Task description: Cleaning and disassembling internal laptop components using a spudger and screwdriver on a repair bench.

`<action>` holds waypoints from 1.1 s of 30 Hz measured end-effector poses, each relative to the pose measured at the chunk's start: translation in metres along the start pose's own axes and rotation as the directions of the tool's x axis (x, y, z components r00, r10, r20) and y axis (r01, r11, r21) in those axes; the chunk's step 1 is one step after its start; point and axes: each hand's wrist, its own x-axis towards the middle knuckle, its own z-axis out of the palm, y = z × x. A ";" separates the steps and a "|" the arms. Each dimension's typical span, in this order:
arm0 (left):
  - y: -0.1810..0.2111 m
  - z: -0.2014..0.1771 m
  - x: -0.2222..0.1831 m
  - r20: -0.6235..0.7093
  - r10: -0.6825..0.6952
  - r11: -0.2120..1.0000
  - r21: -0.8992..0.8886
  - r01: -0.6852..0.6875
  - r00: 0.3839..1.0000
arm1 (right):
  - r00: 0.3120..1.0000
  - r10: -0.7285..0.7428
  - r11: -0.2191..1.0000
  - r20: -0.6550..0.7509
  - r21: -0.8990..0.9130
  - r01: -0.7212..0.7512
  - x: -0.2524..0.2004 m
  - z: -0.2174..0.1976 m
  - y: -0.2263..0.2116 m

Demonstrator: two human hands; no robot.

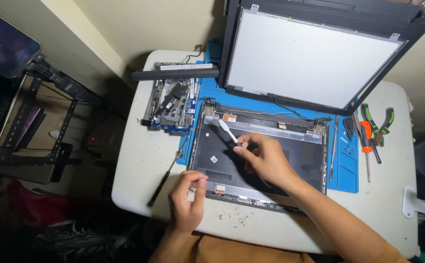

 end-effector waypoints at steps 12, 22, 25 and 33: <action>0.022 0.019 0.044 0.156 -0.182 0.982 0.088 0.170 0.971 | 0.999 -0.041 0.532 -0.021 0.846 0.039 0.007 0.041 0.025; 0.021 0.000 0.147 -0.062 0.192 0.979 -0.053 -0.196 0.979 | 0.947 -0.137 0.679 0.289 0.724 -0.123 0.017 0.038 0.006; 0.013 -0.009 0.196 0.164 0.236 0.968 -0.127 -0.217 0.958 | 0.803 -0.562 0.810 0.200 -0.062 0.583 0.019 0.028 0.015; -0.026 0.018 0.264 0.452 0.001 0.994 0.099 -0.052 0.892 | 0.770 -0.534 0.432 0.348 -0.671 0.603 0.022 0.039 0.025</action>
